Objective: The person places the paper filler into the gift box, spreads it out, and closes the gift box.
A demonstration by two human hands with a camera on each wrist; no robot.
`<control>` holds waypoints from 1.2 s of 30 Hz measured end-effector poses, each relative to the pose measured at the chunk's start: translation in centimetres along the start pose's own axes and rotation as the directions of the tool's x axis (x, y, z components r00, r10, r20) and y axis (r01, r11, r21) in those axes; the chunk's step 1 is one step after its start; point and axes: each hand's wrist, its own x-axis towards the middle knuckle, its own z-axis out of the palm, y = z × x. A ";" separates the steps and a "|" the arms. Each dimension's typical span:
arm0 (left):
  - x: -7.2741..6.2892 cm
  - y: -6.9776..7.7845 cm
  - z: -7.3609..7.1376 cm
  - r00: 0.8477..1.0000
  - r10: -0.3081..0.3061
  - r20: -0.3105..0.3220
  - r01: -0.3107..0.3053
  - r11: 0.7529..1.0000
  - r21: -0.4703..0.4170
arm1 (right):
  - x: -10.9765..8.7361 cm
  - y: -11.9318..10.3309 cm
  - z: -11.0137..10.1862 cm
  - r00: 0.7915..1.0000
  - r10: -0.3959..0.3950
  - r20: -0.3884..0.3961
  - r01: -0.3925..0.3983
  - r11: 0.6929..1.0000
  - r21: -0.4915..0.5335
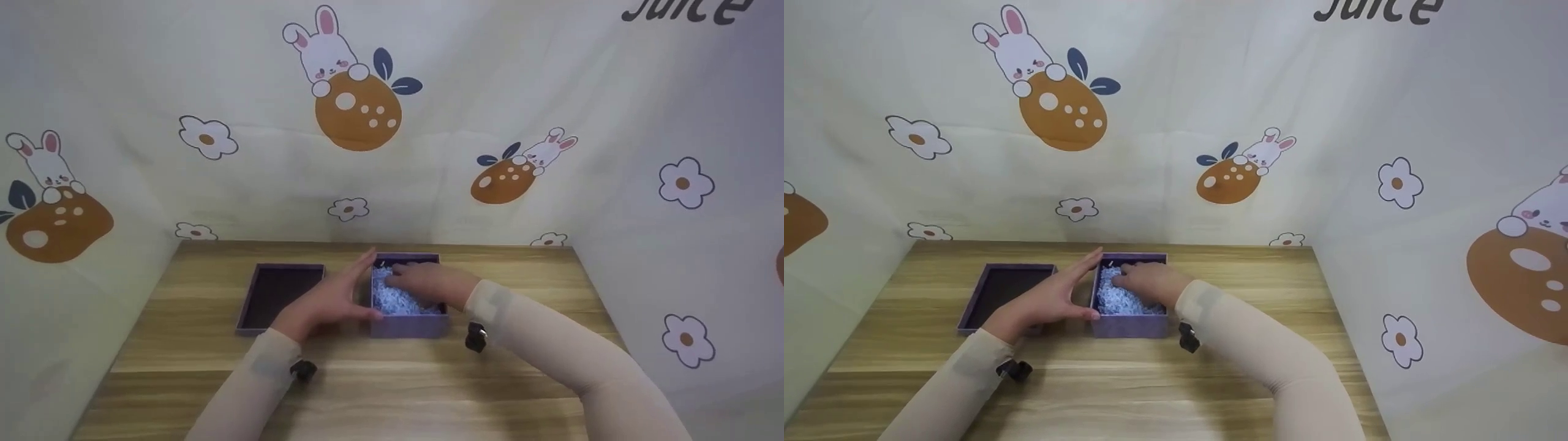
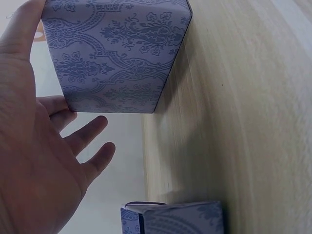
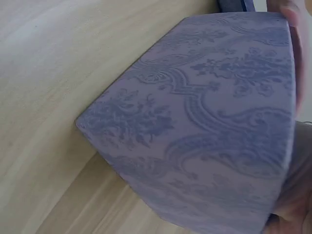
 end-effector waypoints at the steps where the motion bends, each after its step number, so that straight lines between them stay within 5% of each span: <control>1: 0.0 0.0 0.0 1.000 0.004 -0.001 -0.004 1.000 0.001 | -0.2 0.0 -0.2 1.000 -0.010 -0.006 0.010 1.000 -0.011; 9: 0.0 -0.2 -0.1 0.999 0.032 -0.007 -0.032 0.999 0.004 | -2.1 0.6 -3.2 0.996 -0.070 -0.053 0.077 0.989 0.130; 13: 0.0 -0.1 -0.1 0.998 0.057 -0.011 -0.057 0.998 -0.005 | -1.6 0.6 -3.6 0.987 -0.132 -0.096 0.148 0.972 0.183; 21: 0.0 0.1 -0.3 0.998 0.067 -0.004 -0.067 0.998 -0.006 | 1.4 -0.3 -0.7 0.984 -0.138 -0.111 0.130 0.989 -0.073; 26: 0.0 -0.1 -0.2 0.998 0.068 -0.012 -0.068 0.998 -0.016 | 1.8 -0.6 0.2 0.976 -0.136 -0.168 0.117 0.986 -0.121; 32: 0.0 -0.2 -0.1 0.999 0.050 -0.005 -0.050 0.999 -0.006 | 0.2 0.0 -0.7 0.975 -0.120 -0.188 0.134 0.989 0.061; 36: 0.0 -0.2 -0.2 0.999 0.036 -0.012 -0.036 0.999 -0.008 | -0.9 0.8 -2.5 0.967 -0.112 -0.228 0.181 0.935 0.306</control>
